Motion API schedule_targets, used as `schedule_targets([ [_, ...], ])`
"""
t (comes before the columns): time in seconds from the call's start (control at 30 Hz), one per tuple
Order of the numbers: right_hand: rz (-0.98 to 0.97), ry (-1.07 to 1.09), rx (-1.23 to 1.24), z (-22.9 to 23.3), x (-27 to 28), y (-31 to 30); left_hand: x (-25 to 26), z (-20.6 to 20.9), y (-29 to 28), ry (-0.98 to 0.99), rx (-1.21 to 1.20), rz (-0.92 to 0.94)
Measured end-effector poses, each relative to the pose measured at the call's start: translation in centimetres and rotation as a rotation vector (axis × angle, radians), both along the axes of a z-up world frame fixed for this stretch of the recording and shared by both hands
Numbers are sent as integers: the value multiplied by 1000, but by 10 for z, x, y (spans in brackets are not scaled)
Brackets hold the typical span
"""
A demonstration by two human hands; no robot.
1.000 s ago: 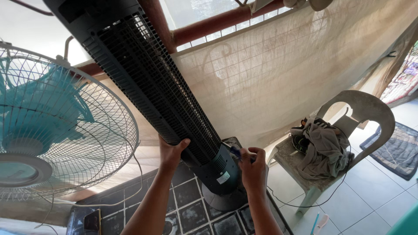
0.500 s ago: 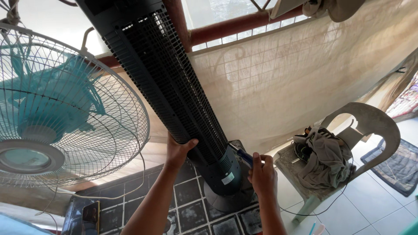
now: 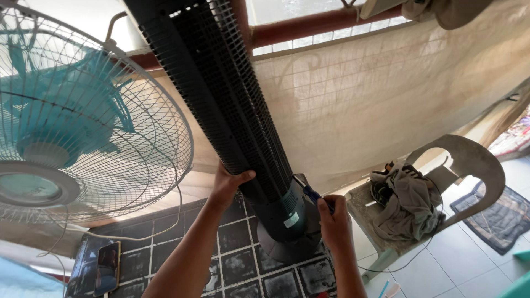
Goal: The person uses a screwdriver to remove screws from the front grille of a black tower fan lying on a tiled table. The grille is detached and set aside, exposing the internal fan blades. The person continues to unscrew and remove additional components from the fan housing.
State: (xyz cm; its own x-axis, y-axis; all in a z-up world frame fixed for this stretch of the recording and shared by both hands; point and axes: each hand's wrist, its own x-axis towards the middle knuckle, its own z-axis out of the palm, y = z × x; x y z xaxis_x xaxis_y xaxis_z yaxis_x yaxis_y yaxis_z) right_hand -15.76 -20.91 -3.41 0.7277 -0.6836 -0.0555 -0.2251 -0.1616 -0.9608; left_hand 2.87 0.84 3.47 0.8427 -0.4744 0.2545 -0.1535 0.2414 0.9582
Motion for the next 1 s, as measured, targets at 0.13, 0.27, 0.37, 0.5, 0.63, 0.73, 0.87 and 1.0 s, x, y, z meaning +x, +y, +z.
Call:
schedule_targets([
  [0.13, 24, -13, 70, -34, -3, -14, -8, 7, -5, -9, -14, -87],
  [0.27, 82, -101, 142, -84, -19, -40, -23, 11, -17, -74, 140, -31],
  [0.37, 91, -161, 193, -125, -32, -59, -47, 10, -25, -77, 211, 9],
  [0.5, 136, -184, 272, -166, -43, -91, -97, 0, -29, -162, 145, 141],
  [0.63, 244, -202, 229, -178, -38, -116, -131, -7, -21, -280, 177, 300],
  [0.73, 320, -162, 171, -174, -32, -123, -148, -15, -12, -226, 224, 402],
  [0.87, 458, -104, 64, -145, -4, -131, -160, -19, 3, -274, 270, 509],
  [1.0, 640, -42, -136, -117, 25, -133, -179, -26, 19, -280, 225, 560],
])
